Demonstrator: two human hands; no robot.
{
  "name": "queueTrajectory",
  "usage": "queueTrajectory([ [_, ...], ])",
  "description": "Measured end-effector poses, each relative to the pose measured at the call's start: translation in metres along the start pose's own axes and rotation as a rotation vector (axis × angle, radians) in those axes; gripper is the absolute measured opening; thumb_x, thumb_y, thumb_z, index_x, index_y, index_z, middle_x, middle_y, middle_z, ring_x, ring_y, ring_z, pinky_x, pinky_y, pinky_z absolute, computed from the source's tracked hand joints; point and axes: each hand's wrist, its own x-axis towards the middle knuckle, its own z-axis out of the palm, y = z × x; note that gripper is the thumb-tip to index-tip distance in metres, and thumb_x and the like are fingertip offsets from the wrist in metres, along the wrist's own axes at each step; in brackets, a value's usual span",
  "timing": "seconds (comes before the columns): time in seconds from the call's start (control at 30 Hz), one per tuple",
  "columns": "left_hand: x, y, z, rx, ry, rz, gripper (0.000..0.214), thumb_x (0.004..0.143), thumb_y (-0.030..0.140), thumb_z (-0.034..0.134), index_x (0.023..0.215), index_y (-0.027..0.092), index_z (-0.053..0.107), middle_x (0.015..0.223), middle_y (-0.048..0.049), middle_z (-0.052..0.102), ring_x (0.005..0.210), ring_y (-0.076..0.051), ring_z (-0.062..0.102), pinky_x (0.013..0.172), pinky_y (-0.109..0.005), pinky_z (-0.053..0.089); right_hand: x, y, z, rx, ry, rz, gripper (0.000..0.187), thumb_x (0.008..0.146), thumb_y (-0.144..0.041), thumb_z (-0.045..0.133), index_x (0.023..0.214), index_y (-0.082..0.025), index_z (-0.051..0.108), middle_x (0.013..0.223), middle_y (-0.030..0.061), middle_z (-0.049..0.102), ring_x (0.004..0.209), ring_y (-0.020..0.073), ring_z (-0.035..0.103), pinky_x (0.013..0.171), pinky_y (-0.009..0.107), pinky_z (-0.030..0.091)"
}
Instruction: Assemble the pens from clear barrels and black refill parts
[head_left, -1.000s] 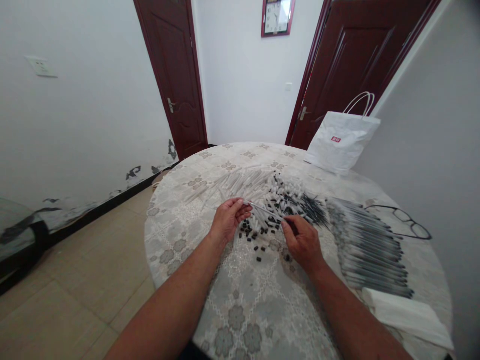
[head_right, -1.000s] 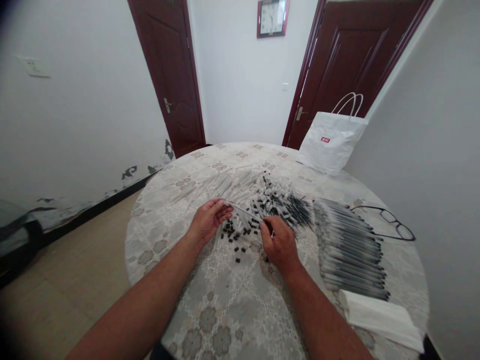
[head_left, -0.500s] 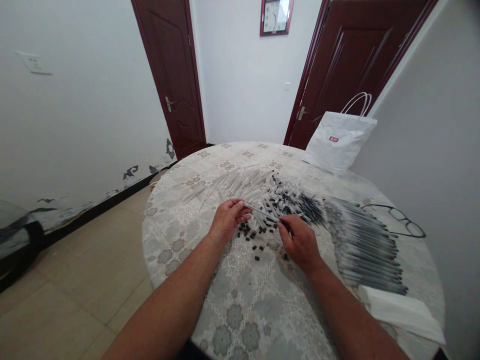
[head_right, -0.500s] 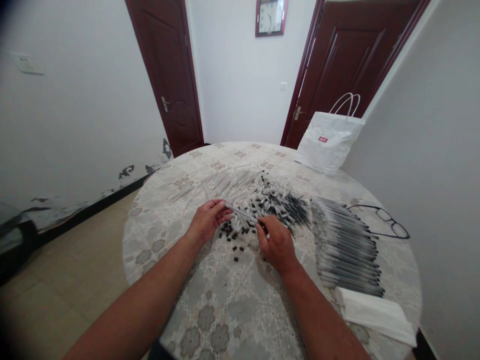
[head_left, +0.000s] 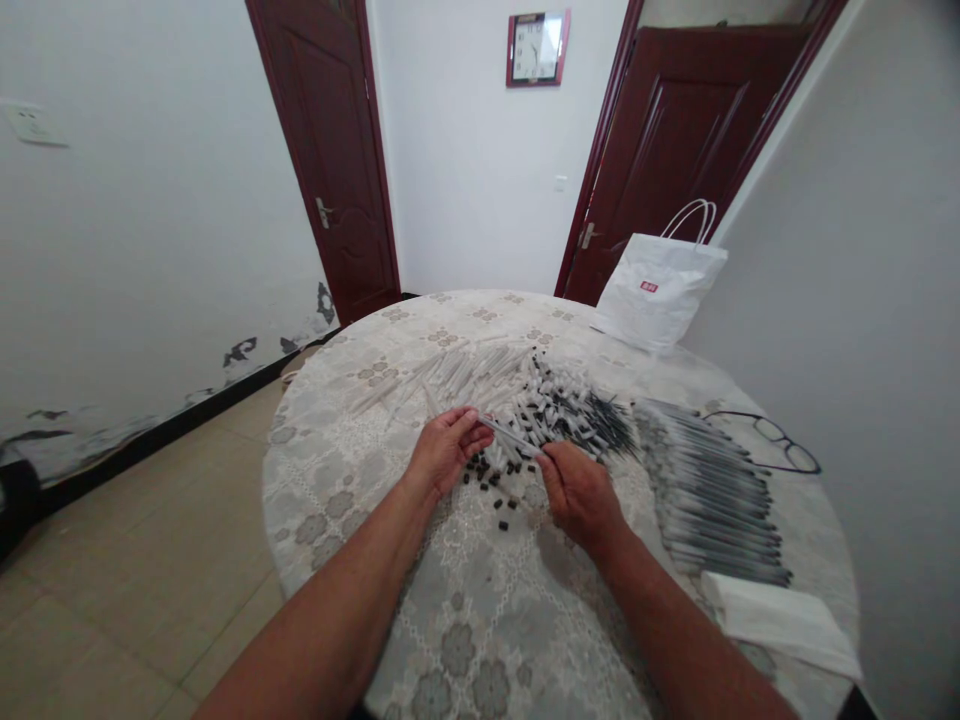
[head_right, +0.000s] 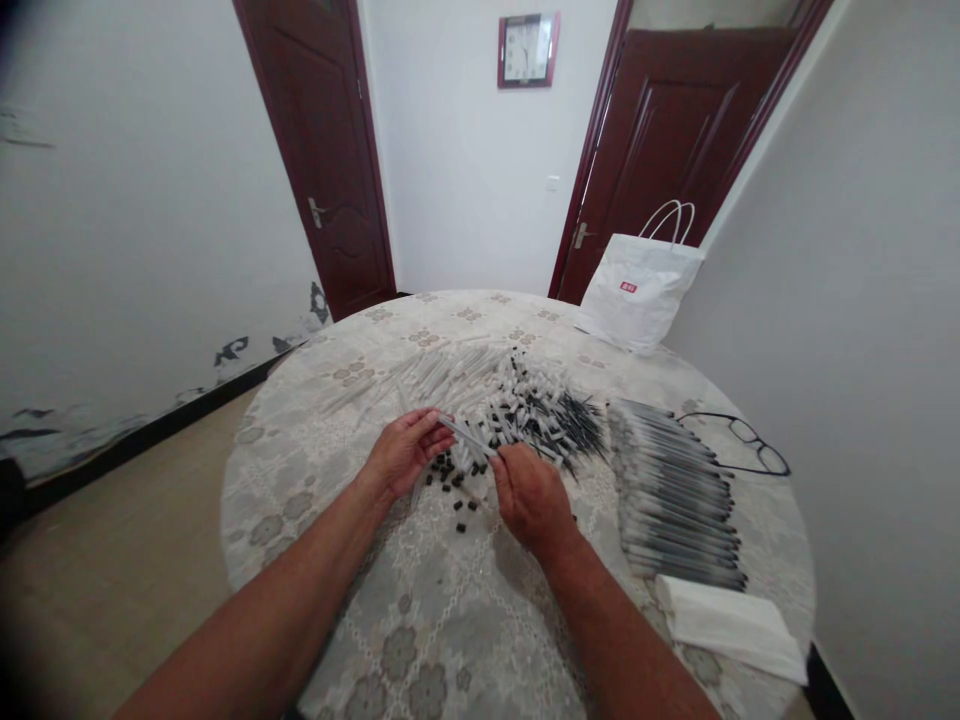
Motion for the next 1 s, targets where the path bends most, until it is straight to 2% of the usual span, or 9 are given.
queueTrajectory([
  [0.17, -0.001, 0.0, 0.001, 0.003, -0.009, 0.007, 0.021, 0.08, 0.022, 0.074, 0.096, 0.013, 0.063, 0.093, -0.011, 0.073, 0.079, -0.018, 0.073, 0.076, -0.033, 0.061, 0.002, -0.004, -0.004, 0.074, -0.001, 0.091, 0.025, 0.101, -0.03, 0.039, 0.091, -0.02, 0.059, 0.079, 0.0051, 0.061, 0.075, 0.0182, 0.058, 0.072, 0.029, 0.042],
  [0.33, -0.002, 0.0, 0.004, 0.042, -0.007, -0.007, 0.021, 0.08, 0.022, 0.074, 0.095, 0.012, 0.064, 0.09, -0.012, 0.073, 0.073, -0.017, 0.072, 0.073, -0.031, 0.061, 0.002, -0.009, -0.006, 0.129, -0.015, 0.253, 0.028, 0.1, -0.035, 0.041, 0.084, -0.021, 0.058, 0.07, 0.0011, 0.058, 0.065, 0.0163, 0.055, 0.063, 0.027, 0.038],
  [0.57, -0.001, -0.001, 0.005, 0.097, 0.001, 0.041, 0.024, 0.08, 0.026, 0.074, 0.097, 0.013, 0.063, 0.089, -0.0116, 0.072, 0.075, -0.018, 0.072, 0.073, -0.034, 0.061, 0.0, 0.0, -0.001, 0.256, -0.074, 0.418, 0.038, 0.1, -0.042, 0.04, 0.075, -0.021, 0.058, 0.06, -0.0012, 0.058, 0.058, 0.0158, 0.055, 0.055, 0.025, 0.038],
  [0.67, -0.003, -0.001, 0.008, 0.168, 0.004, 0.079, 0.027, 0.08, 0.031, 0.073, 0.1, 0.015, 0.062, 0.093, -0.0115, 0.073, 0.08, -0.02, 0.073, 0.073, -0.034, 0.061, 0.002, 0.0, -0.001, 0.209, -0.097, 0.338, 0.027, 0.099, -0.036, 0.045, 0.086, -0.021, 0.064, 0.072, 0.0014, 0.065, 0.069, 0.0169, 0.061, 0.066, 0.026, 0.044],
  [0.77, -0.006, -0.001, 0.013, 0.291, -0.062, 0.061, 0.03, 0.078, 0.035, 0.074, 0.098, 0.015, 0.063, 0.092, -0.0109, 0.074, 0.082, -0.021, 0.073, 0.074, -0.035, 0.061, 0.004, -0.002, -0.001, 0.139, -0.121, 0.179, 0.019, 0.096, -0.028, 0.051, 0.107, -0.021, 0.065, 0.099, 0.0068, 0.069, 0.092, 0.019, 0.063, 0.084, 0.029, 0.046],
  [0.87, -0.01, 0.001, 0.018, 0.4, -0.163, 0.058, 0.034, 0.077, 0.041, 0.075, 0.099, 0.017, 0.066, 0.097, -0.0106, 0.074, 0.086, -0.023, 0.073, 0.078, -0.037, 0.061, 0.006, -0.001, 0.0, 0.006, -0.19, 0.143, 0.018, 0.095, -0.028, 0.055, 0.107, -0.021, 0.066, 0.098, 0.0067, 0.068, 0.093, 0.019, 0.061, 0.085, 0.029, 0.045],
  [0.93, -0.012, 0.003, 0.019, 0.51, -0.184, 0.063, 0.035, 0.077, 0.045, 0.074, 0.097, 0.017, 0.068, 0.096, -0.0111, 0.075, 0.085, -0.024, 0.073, 0.076, -0.036, 0.06, 0.008, 0.002, -0.004, -0.08, -0.241, 0.128, 0.015, 0.094, -0.028, 0.058, 0.103, -0.021, 0.066, 0.097, 0.0066, 0.067, 0.094, 0.0193, 0.06, 0.086, 0.029, 0.045],
  [1.0, -0.012, 0.007, 0.018, 0.594, -0.153, 0.106, 0.037, 0.079, 0.049, 0.07, 0.095, 0.017, 0.07, 0.097, -0.0111, 0.075, 0.086, -0.025, 0.072, 0.075, -0.037, 0.06, 0.01, 0.008, -0.016, -0.158, -0.286, 0.12, 0.011, 0.092, -0.027, 0.06, 0.098, -0.021, 0.068, 0.094, 0.0062, 0.066, 0.094, 0.0195, 0.059, 0.085, 0.029, 0.044],
])
